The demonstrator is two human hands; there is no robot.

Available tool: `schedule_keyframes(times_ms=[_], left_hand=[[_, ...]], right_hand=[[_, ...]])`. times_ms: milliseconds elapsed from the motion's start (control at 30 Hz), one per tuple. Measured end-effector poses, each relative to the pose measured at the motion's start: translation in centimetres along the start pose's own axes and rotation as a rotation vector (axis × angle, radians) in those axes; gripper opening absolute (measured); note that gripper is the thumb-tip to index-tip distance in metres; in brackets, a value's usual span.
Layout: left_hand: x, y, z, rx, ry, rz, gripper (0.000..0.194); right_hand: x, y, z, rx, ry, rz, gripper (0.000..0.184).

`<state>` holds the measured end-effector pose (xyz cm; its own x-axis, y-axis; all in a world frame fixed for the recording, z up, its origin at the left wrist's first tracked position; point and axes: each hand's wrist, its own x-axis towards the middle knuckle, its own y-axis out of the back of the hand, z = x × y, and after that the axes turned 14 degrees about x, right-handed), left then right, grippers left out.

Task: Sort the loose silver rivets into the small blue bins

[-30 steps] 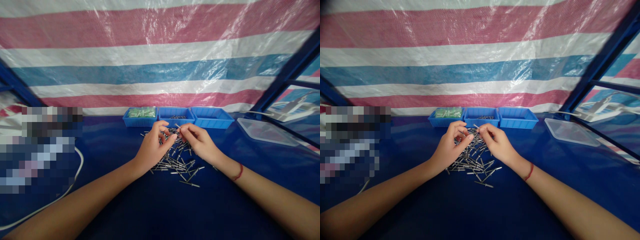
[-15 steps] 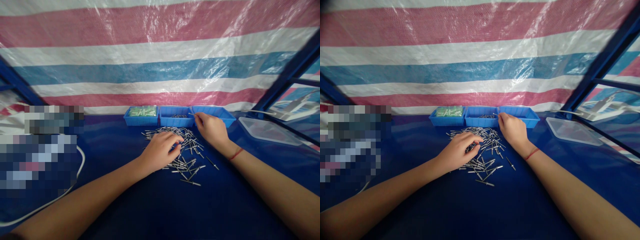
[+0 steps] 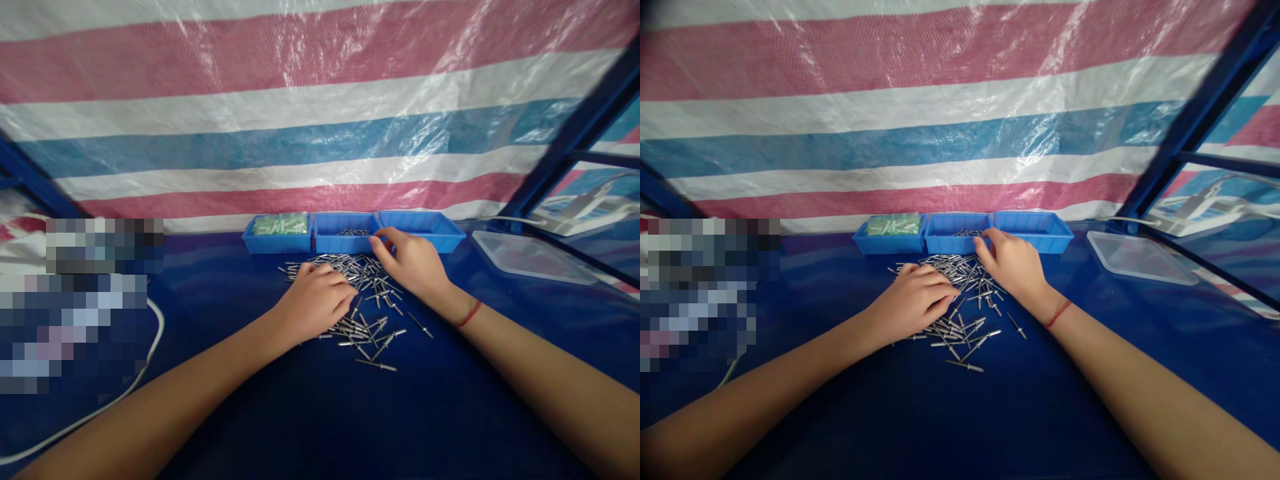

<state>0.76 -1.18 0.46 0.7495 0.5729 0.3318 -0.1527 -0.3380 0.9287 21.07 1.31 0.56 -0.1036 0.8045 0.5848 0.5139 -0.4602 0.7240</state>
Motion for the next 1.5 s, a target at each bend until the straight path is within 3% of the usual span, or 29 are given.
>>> schedule_keyframes(times_ms=[233, 467, 600, 767, 933, 1100, 1500], left_hand=[[0.3, -0.2, 0.2, 0.0, 0.162, -0.013, 0.019], [0.2, -0.4, 0.7, 0.036, 0.182, -0.014, 0.016], [0.1, -0.5, 0.5, -0.017, 0.288, 0.11, 0.013], [-0.1, -0.8, -0.2, -0.235, 0.379, 0.304, 0.01], [-0.2, -1.0, -0.3, -0.358, 0.377, 0.397, 0.007], [-0.3, -1.1, -0.1, -0.39, 0.383, 0.4, 0.005], [-0.1, -1.2, -0.1, -0.427, 0.323, 0.309, 0.009]], right_hand=[[-0.6, -0.3, -1.0, 0.115, 0.035, -0.043, 0.03], [-0.8, -0.7, -1.2, 0.176, 0.035, -0.07, 0.027], [-1.0, -0.8, -1.3, 0.288, 0.04, -0.073, 0.023], [-1.6, -1.0, -2.3, 0.602, 0.096, -0.144, 0.016], [-2.2, -1.3, -3.5, 0.87, -0.019, -0.178, 0.02], [-2.4, -1.4, -3.6, 0.984, -0.106, -0.133, 0.022], [-2.5, -0.8, -4.2, 0.882, 0.006, -0.116, 0.018]])
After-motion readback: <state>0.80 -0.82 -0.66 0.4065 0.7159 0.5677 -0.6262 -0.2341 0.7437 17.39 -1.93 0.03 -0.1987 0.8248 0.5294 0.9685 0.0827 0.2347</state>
